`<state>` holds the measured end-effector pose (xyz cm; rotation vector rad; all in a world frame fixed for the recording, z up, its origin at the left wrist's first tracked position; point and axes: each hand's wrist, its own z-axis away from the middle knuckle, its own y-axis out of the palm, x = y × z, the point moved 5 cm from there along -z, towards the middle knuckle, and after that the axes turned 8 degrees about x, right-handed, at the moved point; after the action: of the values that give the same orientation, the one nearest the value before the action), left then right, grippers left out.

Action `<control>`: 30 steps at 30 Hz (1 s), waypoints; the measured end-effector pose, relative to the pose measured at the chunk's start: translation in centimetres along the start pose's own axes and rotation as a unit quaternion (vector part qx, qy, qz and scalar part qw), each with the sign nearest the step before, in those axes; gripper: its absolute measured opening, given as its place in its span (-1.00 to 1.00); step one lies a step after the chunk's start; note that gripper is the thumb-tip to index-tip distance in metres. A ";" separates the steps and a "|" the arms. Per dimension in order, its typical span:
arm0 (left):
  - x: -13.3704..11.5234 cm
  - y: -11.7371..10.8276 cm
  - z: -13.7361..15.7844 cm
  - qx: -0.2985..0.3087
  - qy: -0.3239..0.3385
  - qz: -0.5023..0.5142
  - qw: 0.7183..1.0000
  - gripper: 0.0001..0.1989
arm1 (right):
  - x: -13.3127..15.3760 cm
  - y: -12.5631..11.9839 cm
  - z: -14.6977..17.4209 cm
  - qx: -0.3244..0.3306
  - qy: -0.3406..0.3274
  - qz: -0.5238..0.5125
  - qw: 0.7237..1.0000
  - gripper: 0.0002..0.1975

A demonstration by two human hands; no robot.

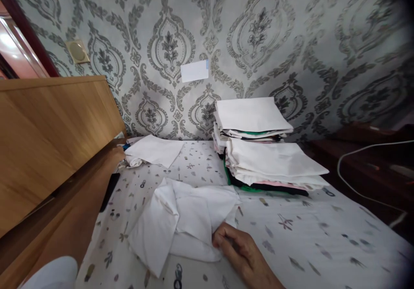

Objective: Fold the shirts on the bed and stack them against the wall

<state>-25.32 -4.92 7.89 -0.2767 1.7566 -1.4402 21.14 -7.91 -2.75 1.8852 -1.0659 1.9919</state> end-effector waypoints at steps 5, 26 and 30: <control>-1.6 0.7 3.6 -0.026 0.025 -0.093 0.995 -0.71 | 0.6 -0.1 0.0 -0.015 -0.019 0.020 1.000 -0.60; -2.9 8.4 26.0 0.359 0.233 0.051 0.902 -0.80 | 1.0 -1.7 0.9 -0.026 0.005 0.229 0.973 -0.86; -0.3 4.4 23.4 0.292 0.128 0.238 0.917 -0.64 | 1.6 -2.6 1.0 -0.052 -0.040 0.084 0.994 -0.88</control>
<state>-7.22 -19.92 4.08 0.6401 1.3616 -1.5903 23.15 -7.18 -0.38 1.8904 -1.3647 1.9180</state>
